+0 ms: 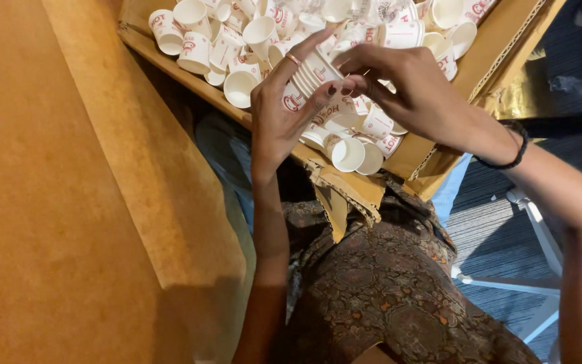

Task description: Sorting and stacking paper cups from a cardboard box.

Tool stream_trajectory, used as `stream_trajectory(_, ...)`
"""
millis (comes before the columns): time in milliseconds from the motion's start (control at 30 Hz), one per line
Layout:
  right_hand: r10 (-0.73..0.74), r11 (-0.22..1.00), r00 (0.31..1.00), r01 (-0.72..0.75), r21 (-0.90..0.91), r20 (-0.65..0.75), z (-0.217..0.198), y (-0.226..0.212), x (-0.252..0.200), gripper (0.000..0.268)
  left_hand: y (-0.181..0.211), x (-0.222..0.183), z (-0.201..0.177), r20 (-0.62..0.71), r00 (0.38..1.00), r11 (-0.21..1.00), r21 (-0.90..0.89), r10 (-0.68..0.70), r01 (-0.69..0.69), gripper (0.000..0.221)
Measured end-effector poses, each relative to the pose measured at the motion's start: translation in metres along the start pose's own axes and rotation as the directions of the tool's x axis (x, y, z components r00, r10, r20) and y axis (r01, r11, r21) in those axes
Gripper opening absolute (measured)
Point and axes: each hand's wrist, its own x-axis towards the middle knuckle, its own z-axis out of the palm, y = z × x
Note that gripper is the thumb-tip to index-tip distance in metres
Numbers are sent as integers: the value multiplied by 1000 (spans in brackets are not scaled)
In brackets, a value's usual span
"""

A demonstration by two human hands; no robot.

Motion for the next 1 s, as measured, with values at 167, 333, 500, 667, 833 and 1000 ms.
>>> stream_trajectory(167,-85,977,996,88,-195,23,12,-8,-1,35,11,-1,0,-141,990,995,99,-15,29,41)
stream_trajectory(333,36,929,997,-9,-369,67,-2,3,-2,12,0,0,3,-74,988,987,65,-139,144,36)
stream_trajectory(500,-149,930,981,97,-354,-122,-23,-1,5,10,17,-3,-6,-15,998,994,85,63,-62,52)
stream_trajectory(667,-247,934,964,210,-290,-96,-5,-18,5,23,39,1,-12,98,991,992,-101,90,-80,89)
stream_trajectory(833,39,924,994,2,-381,100,11,-11,-13,44,18,-8,-12,159,976,988,21,146,-151,58)
stream_trajectory(1000,71,845,989,11,-535,133,35,-11,-35,77,12,-8,-9,211,977,999,36,-34,27,56)
